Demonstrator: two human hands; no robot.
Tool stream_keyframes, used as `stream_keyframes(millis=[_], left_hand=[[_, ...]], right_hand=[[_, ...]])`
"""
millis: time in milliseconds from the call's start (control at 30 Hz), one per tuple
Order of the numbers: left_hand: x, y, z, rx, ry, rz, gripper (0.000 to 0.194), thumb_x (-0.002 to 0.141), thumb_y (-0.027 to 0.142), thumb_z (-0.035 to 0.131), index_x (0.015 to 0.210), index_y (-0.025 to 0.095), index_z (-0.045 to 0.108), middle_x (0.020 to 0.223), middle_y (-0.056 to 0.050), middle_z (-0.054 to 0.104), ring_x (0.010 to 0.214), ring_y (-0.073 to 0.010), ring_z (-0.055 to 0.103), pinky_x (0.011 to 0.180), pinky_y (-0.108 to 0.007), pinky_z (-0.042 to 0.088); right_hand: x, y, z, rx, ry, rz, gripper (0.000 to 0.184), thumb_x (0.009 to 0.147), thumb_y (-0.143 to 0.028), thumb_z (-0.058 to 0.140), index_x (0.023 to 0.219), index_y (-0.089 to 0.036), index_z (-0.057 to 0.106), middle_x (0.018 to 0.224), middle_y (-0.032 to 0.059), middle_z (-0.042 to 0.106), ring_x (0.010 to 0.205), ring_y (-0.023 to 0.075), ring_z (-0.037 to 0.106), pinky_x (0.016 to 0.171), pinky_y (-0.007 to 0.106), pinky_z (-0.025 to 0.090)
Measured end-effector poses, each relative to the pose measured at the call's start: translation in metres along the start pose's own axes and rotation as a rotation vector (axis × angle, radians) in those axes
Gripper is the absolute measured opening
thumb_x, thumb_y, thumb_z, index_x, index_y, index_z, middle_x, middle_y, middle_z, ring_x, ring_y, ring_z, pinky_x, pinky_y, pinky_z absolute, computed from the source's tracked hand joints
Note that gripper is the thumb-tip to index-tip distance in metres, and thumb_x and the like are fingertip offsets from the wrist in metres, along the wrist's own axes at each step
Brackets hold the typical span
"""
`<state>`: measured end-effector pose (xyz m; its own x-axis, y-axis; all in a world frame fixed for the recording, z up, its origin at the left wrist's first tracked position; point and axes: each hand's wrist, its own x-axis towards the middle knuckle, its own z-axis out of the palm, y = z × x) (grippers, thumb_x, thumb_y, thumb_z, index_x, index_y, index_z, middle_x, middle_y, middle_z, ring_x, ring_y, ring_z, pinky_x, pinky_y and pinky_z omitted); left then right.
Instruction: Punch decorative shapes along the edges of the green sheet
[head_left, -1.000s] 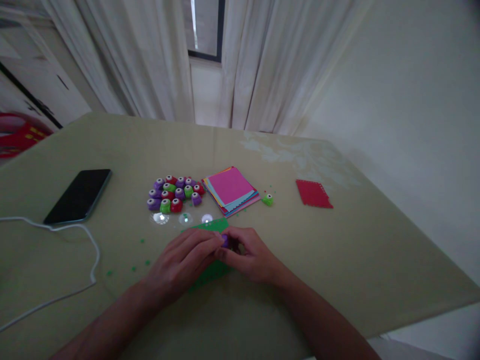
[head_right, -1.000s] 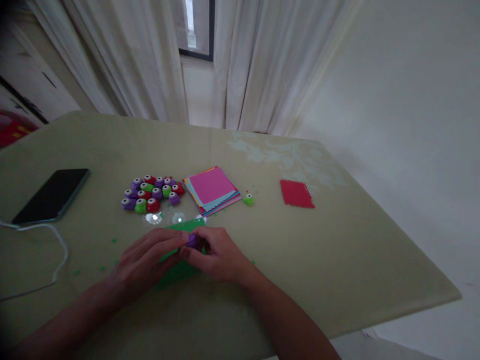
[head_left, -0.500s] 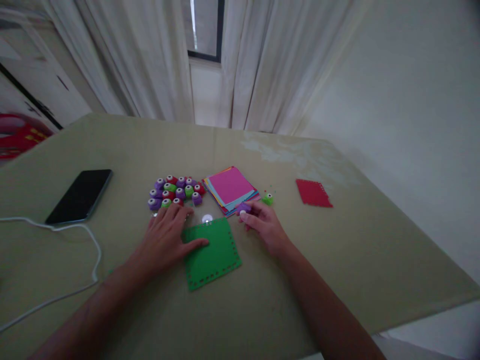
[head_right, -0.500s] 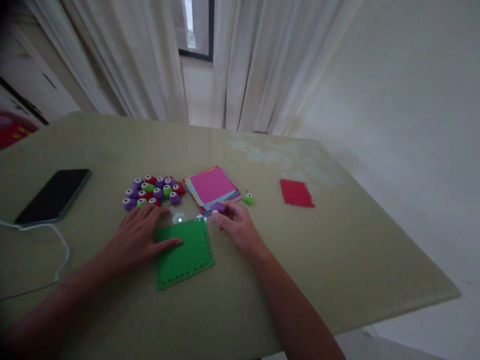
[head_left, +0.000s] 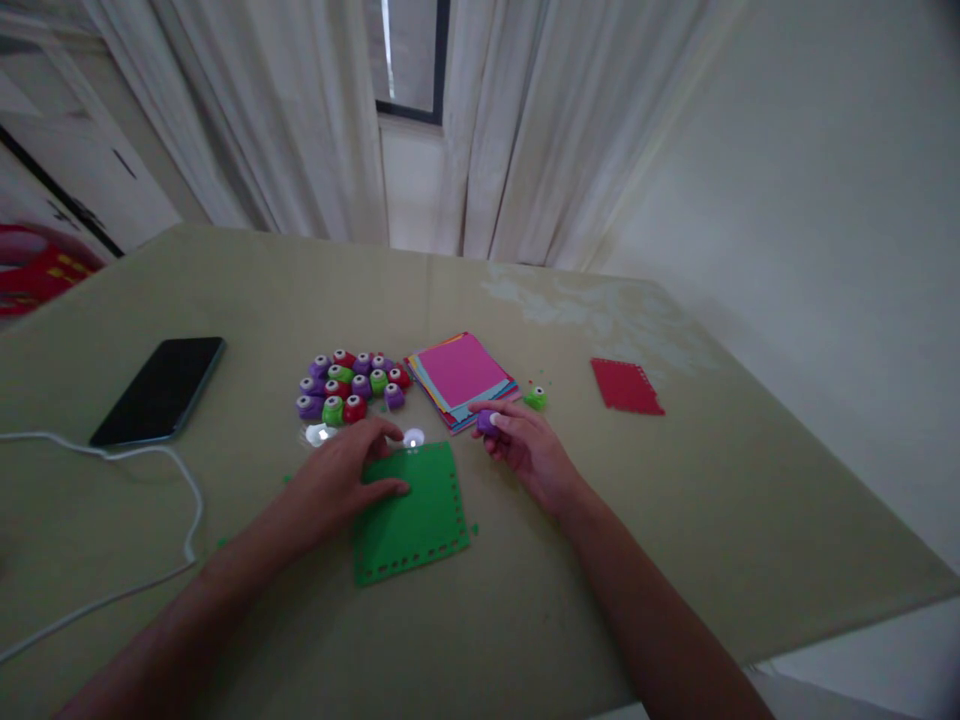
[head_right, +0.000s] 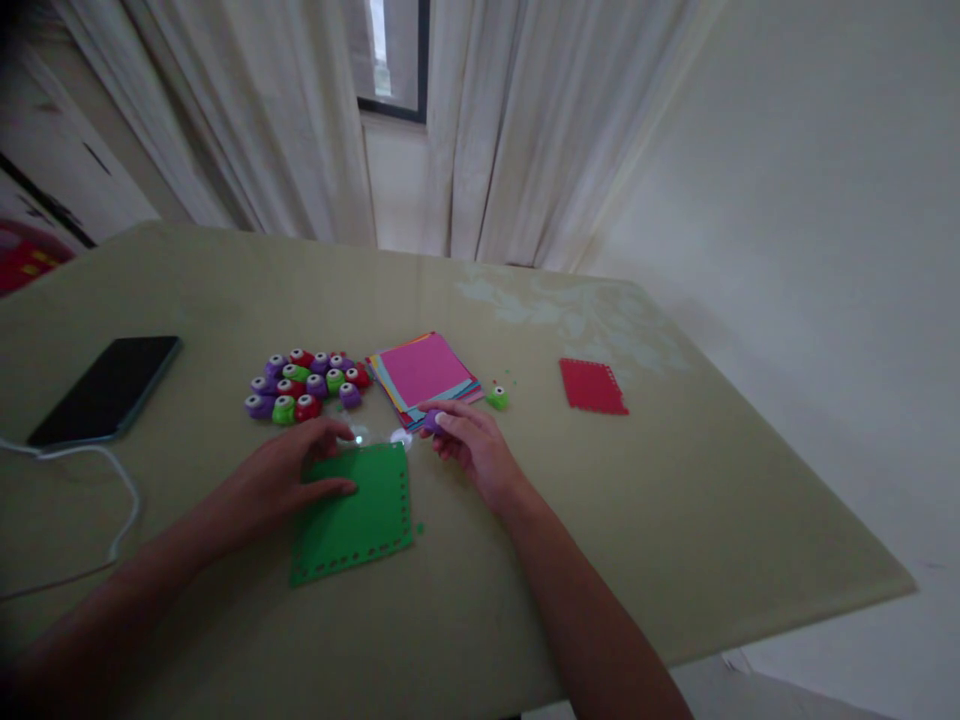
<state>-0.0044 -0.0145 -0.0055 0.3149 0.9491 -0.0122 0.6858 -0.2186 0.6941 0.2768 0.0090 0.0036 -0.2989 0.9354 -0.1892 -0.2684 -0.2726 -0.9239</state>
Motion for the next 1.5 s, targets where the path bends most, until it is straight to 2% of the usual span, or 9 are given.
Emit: stream_keyframes(millis=[133, 267, 367, 433, 600, 767, 1000, 1167, 1500], left_hand=[[-0.003, 0.005, 0.001, -0.056, 0.103, 0.033, 0.031, 0.086, 0.040, 0.072, 0.114, 0.026, 0.071, 0.111, -0.007, 0.077, 0.101, -0.0300, 0.071, 0.086, -0.043, 0.055], [0.000, 0.016, -0.002, -0.141, 0.155, -0.112, 0.033, 0.088, 0.055, 0.067, 0.096, 0.024, 0.078, 0.082, -0.002, 0.076, 0.072, -0.0248, 0.068, 0.066, -0.035, 0.053], [0.004, 0.020, -0.003, -0.274, 0.131, -0.163, 0.041, 0.091, 0.060, 0.060, 0.082, 0.023, 0.077, 0.072, -0.001, 0.072, 0.068, -0.0234, 0.065, 0.061, -0.032, 0.051], [0.005, 0.020, -0.003, -0.375, 0.105, -0.190, 0.045, 0.092, 0.063, 0.057, 0.081, 0.024, 0.077, 0.073, 0.000, 0.072, 0.071, -0.0247, 0.066, 0.064, -0.033, 0.053], [0.004, 0.020, -0.002, -0.554, 0.087, -0.239, 0.046, 0.091, 0.065, 0.060, 0.091, 0.023, 0.079, 0.082, -0.001, 0.076, 0.084, -0.0285, 0.070, 0.079, -0.040, 0.058], [0.003, 0.024, -0.004, -0.531, 0.086, -0.232, 0.047, 0.091, 0.065, 0.061, 0.091, 0.022, 0.080, 0.083, -0.002, 0.076, 0.085, -0.0292, 0.070, 0.083, -0.044, 0.058], [0.003, 0.023, 0.000, -0.525, 0.055, -0.214, 0.044, 0.093, 0.061, 0.059, 0.095, 0.023, 0.081, 0.084, -0.003, 0.078, 0.084, -0.0285, 0.071, 0.079, -0.041, 0.058], [0.003, 0.022, 0.002, -0.485, 0.059, -0.199, 0.044, 0.093, 0.062, 0.057, 0.086, 0.024, 0.079, 0.077, -0.002, 0.075, 0.081, -0.0285, 0.069, 0.076, -0.040, 0.058], [0.004, 0.026, 0.000, -0.488, 0.074, -0.195, 0.042, 0.093, 0.059, 0.058, 0.089, 0.023, 0.081, 0.077, -0.002, 0.075, 0.080, -0.0280, 0.070, 0.075, -0.040, 0.058]], right_hand=[[0.000, 0.000, 0.000, -0.003, 0.013, -0.002, 0.033, 0.084, -0.037, 0.078, 0.113, -0.022, 0.079, 0.090, 0.0039, 0.077, 0.069, 0.0121, 0.061, 0.061, 0.022, 0.044], [-0.001, -0.001, 0.003, -0.012, 0.035, -0.018, 0.032, 0.083, -0.036, 0.079, 0.112, -0.023, 0.080, 0.092, 0.0036, 0.077, 0.070, 0.0128, 0.061, 0.061, 0.023, 0.045], [-0.001, -0.001, 0.005, -0.014, 0.054, -0.021, 0.031, 0.082, -0.033, 0.081, 0.111, -0.024, 0.082, 0.095, 0.0028, 0.077, 0.074, 0.0127, 0.063, 0.064, 0.024, 0.046], [-0.002, 0.000, 0.005, -0.006, 0.056, -0.017, 0.031, 0.081, -0.033, 0.083, 0.110, -0.024, 0.082, 0.100, 0.0029, 0.077, 0.080, 0.0135, 0.065, 0.068, 0.024, 0.048], [-0.003, 0.000, 0.006, 0.029, 0.050, -0.045, 0.033, 0.080, -0.033, 0.085, 0.111, -0.025, 0.080, 0.105, 0.0034, 0.077, 0.091, 0.0164, 0.068, 0.078, 0.027, 0.051], [-0.003, 0.000, 0.008, 0.005, 0.085, -0.077, 0.034, 0.078, -0.033, 0.086, 0.111, -0.026, 0.079, 0.107, 0.0044, 0.077, 0.094, 0.0189, 0.068, 0.080, 0.029, 0.051], [-0.004, 0.001, 0.010, 0.060, 0.057, -0.056, 0.032, 0.079, -0.031, 0.086, 0.110, -0.027, 0.079, 0.108, 0.0032, 0.076, 0.094, 0.0171, 0.068, 0.085, 0.030, 0.053], [-0.005, 0.002, 0.011, 0.048, 0.032, -0.059, 0.032, 0.080, -0.033, 0.086, 0.110, -0.027, 0.079, 0.107, 0.0029, 0.075, 0.092, 0.0164, 0.068, 0.085, 0.030, 0.054], [-0.005, 0.001, 0.010, 0.041, 0.044, -0.058, 0.033, 0.081, -0.036, 0.086, 0.112, -0.027, 0.079, 0.109, 0.0036, 0.076, 0.095, 0.0177, 0.069, 0.083, 0.030, 0.054]])
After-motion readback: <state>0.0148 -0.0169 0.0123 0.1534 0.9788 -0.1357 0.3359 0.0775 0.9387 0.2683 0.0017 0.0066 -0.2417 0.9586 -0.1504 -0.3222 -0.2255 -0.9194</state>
